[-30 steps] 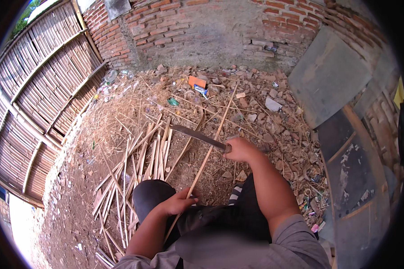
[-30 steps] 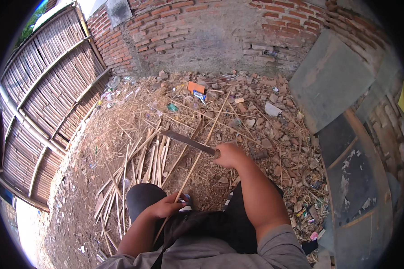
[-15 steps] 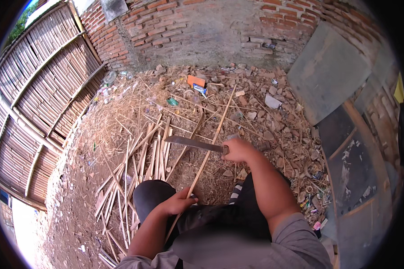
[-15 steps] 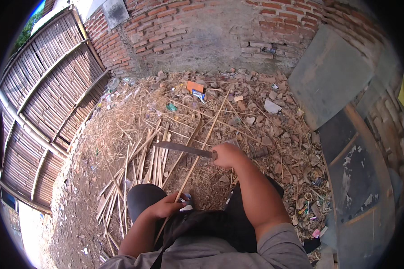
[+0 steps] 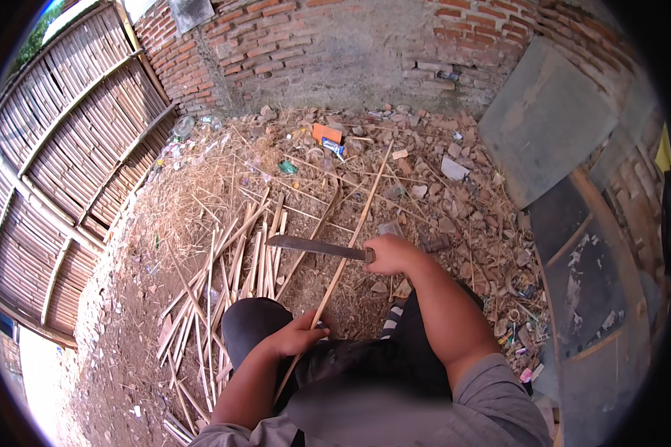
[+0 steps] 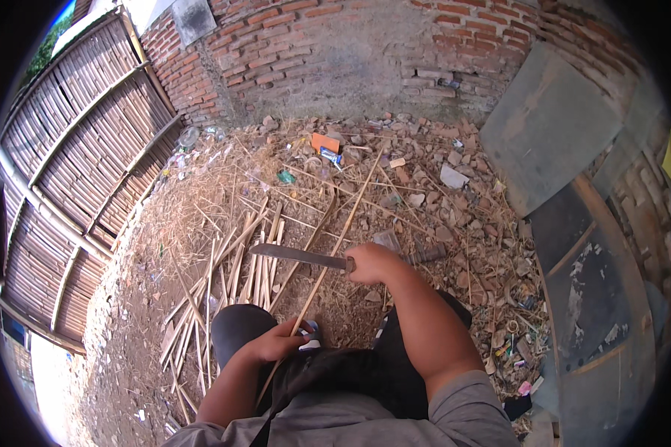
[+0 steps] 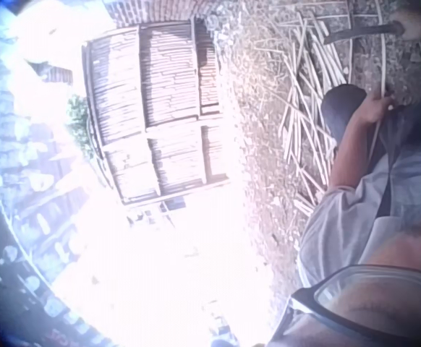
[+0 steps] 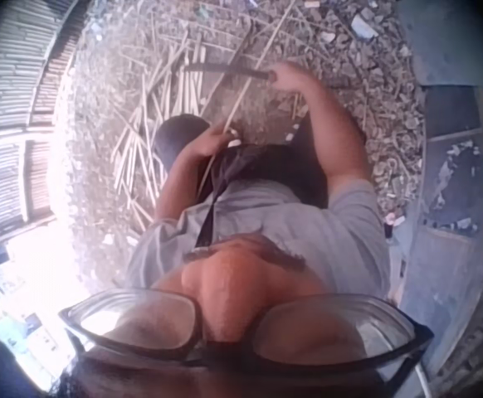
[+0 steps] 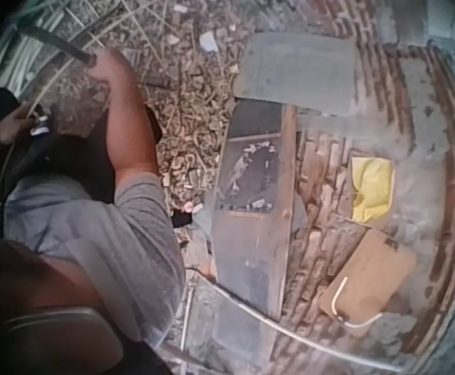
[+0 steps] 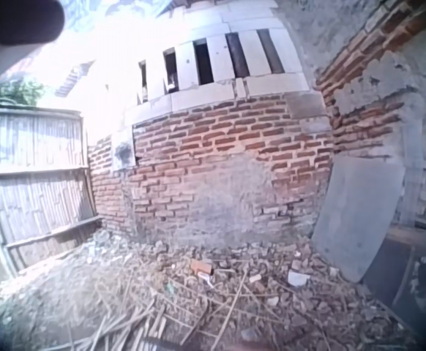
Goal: The person uses a blade to strip the outer layer from a long, thin piece of wood, pulling the blade toward them along the length of the strip.
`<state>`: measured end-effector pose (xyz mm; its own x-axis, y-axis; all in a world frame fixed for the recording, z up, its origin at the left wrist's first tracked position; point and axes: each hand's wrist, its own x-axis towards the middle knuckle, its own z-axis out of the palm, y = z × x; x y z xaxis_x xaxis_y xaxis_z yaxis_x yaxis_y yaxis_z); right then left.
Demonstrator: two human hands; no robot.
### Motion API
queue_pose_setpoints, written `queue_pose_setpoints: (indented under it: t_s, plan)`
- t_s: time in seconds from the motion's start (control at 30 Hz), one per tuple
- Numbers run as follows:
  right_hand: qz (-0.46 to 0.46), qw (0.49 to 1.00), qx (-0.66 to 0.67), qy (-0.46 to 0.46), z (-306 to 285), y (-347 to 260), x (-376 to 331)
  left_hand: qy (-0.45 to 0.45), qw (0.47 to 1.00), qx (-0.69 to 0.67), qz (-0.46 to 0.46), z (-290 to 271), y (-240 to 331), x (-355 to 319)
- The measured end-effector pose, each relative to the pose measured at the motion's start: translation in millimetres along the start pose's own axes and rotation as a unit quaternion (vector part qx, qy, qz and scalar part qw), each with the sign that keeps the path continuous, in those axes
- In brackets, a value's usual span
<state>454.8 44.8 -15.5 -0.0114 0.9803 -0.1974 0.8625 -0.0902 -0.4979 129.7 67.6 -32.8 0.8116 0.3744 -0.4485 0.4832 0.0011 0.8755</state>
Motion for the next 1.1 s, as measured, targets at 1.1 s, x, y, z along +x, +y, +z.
queue_pose_setpoints:
  t_s: [1.1]
  plan:
    - [0.033, 0.999, -0.003, 0.019, -12, -6, -7, 0.007, 1.000, 0.002, 0.015, 2, 3, -1]
